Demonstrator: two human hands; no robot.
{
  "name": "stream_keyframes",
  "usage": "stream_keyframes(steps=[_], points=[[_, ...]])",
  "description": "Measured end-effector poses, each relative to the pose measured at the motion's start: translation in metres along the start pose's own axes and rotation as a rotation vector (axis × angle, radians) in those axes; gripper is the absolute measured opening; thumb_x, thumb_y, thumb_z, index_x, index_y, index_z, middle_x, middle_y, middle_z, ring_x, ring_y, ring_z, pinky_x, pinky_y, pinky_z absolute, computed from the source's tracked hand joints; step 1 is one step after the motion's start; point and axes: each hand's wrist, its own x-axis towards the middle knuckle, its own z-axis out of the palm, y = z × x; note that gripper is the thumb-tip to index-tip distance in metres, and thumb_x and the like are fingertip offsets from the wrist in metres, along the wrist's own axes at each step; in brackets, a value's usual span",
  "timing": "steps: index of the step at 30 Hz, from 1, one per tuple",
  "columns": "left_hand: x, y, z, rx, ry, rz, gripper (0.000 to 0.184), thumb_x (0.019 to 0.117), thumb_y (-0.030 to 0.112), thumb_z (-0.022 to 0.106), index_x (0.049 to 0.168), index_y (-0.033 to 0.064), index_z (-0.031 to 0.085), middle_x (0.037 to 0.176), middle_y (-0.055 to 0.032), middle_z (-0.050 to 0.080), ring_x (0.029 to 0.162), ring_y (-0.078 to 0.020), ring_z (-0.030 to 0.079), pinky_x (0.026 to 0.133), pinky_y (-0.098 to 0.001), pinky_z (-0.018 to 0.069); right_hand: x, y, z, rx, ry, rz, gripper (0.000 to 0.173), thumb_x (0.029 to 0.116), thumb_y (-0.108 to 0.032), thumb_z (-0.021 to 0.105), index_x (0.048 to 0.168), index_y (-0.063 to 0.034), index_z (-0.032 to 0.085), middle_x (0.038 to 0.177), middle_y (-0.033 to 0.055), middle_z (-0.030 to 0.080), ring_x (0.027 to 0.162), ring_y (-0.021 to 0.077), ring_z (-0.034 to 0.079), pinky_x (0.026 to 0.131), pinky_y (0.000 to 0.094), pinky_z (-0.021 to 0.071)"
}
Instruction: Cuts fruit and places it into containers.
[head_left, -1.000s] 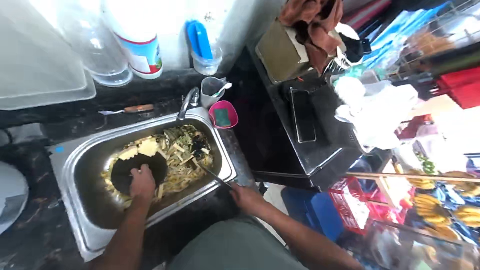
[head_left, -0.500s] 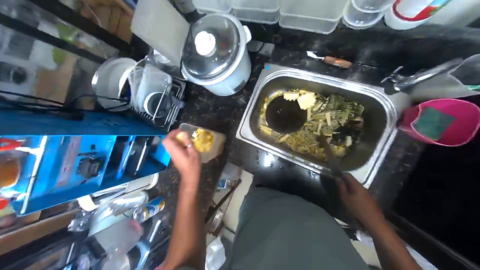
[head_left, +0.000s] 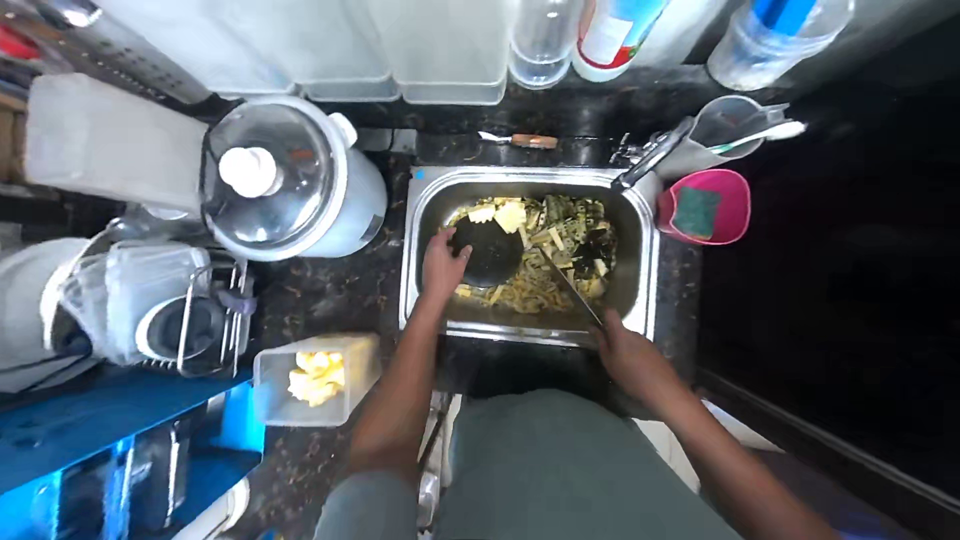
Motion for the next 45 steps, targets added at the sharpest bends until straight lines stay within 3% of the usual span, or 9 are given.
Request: stream_keyframes(steps=[5, 8, 10, 13, 17, 20, 28, 36, 45], points=[[0.110, -0.009, 0.058, 0.226, -0.094, 0.106, 0.060, 0.0902, 0.024, 0.078, 0.143, 0.0092, 0.053, 0.146, -0.0190, 0.054, 0.132, -0.0379, 0.056, 0.107, -0.0590, 0.0488, 0.004, 0.006, -0.006, -0.019, -0.084, 0.079, 0.041, 0.1113, -0.041, 0.036, 0.140, -0.0128, 0.044, 0.096, 0.0185, 0.070, 0.092, 0.0401, 0.072, 0.080, 0.0578, 0.0572], [0.126, -0.014, 0.072, 0.234, -0.085, 0.192, 0.047, 0.0848, 0.015, 0.082, 0.127, 0.0085, 0.064, 0.133, -0.0168, 0.064, 0.129, -0.0386, 0.056, 0.110, -0.0568, 0.0452, 0.017, 0.007, -0.004, 0.026, -0.135, 0.077, 0.044, 0.1111, -0.041, 0.037, 0.144, -0.0129, 0.042, 0.096, 0.0187, 0.069, 0.092, 0.0394, 0.071, 0.081, 0.0573, 0.0571], [0.123, -0.020, 0.074, 0.170, -0.048, 0.235, 0.034, 0.0860, 0.013, 0.080, 0.117, 0.0070, 0.066, 0.123, -0.0169, 0.066, 0.122, -0.0367, 0.060, 0.106, -0.0549, 0.0489, 0.027, 0.002, -0.003, 0.073, -0.132, 0.060, 0.043, 0.1109, -0.040, 0.037, 0.145, -0.0142, 0.042, 0.095, 0.0176, 0.069, 0.089, 0.0379, 0.071, 0.080, 0.0566, 0.0573], [0.100, -0.017, 0.061, 0.100, 0.007, 0.176, 0.028, 0.0887, 0.015, 0.075, 0.114, 0.0066, 0.068, 0.123, -0.0174, 0.065, 0.115, -0.0331, 0.065, 0.097, -0.0535, 0.0550, 0.046, -0.013, 0.000, 0.111, -0.088, 0.025, 0.049, 0.1105, -0.044, 0.037, 0.152, -0.0182, 0.040, 0.097, 0.0178, 0.070, 0.089, 0.0384, 0.071, 0.080, 0.0578, 0.0573], [0.067, -0.012, 0.045, 0.122, -0.035, -0.014, 0.037, 0.0816, 0.012, 0.081, 0.116, 0.0045, 0.069, 0.122, -0.0218, 0.065, 0.114, -0.0367, 0.064, 0.097, -0.0548, 0.0545, 0.074, -0.043, 0.002, 0.033, -0.121, -0.079, 0.052, 0.1118, -0.041, 0.033, 0.161, -0.0257, 0.032, 0.108, 0.0188, 0.072, 0.098, 0.0402, 0.071, 0.087, 0.0593, 0.0559], [0.059, -0.015, 0.048, 0.134, -0.019, -0.052, 0.038, 0.0791, 0.011, 0.082, 0.115, 0.0050, 0.071, 0.118, -0.0207, 0.067, 0.111, -0.0355, 0.065, 0.096, -0.0539, 0.0546, 0.090, -0.062, 0.005, -0.050, -0.132, -0.142, 0.049, 0.1118, -0.042, 0.029, 0.158, -0.0290, 0.038, 0.109, 0.0174, 0.073, 0.101, 0.0400, 0.071, 0.087, 0.0599, 0.0554], [0.061, 0.000, 0.056, 0.123, 0.048, -0.098, 0.049, 0.0799, 0.008, 0.080, 0.127, 0.0048, 0.068, 0.125, -0.0175, 0.064, 0.097, -0.0249, 0.069, 0.089, -0.0427, 0.0594, 0.111, -0.079, 0.012, -0.133, -0.152, -0.124, 0.051, 0.1108, -0.032, 0.035, 0.161, -0.0350, 0.030, 0.112, 0.0176, 0.073, 0.104, 0.0404, 0.070, 0.086, 0.0594, 0.0548], [0.061, 0.003, 0.057, 0.128, 0.131, -0.106, 0.046, 0.0856, 0.019, 0.082, 0.127, 0.0041, 0.069, 0.116, -0.0138, 0.071, 0.098, -0.0239, 0.071, 0.093, -0.0442, 0.0579, 0.116, -0.081, 0.015, -0.120, -0.145, -0.118, 0.053, 0.1106, -0.030, 0.038, 0.162, -0.0347, 0.027, 0.105, 0.0187, 0.073, 0.100, 0.0413, 0.071, 0.085, 0.0581, 0.0555], [0.059, -0.002, 0.062, 0.116, 0.135, -0.090, 0.040, 0.0862, 0.015, 0.079, 0.125, 0.0055, 0.071, 0.115, -0.0136, 0.072, 0.098, -0.0229, 0.072, 0.092, -0.0434, 0.0587, 0.124, -0.094, 0.020, -0.103, -0.134, -0.083, 0.057, 0.1094, -0.027, 0.041, 0.163, -0.0359, 0.025, 0.106, 0.0169, 0.073, 0.098, 0.0401, 0.072, 0.081, 0.0587, 0.0564]])
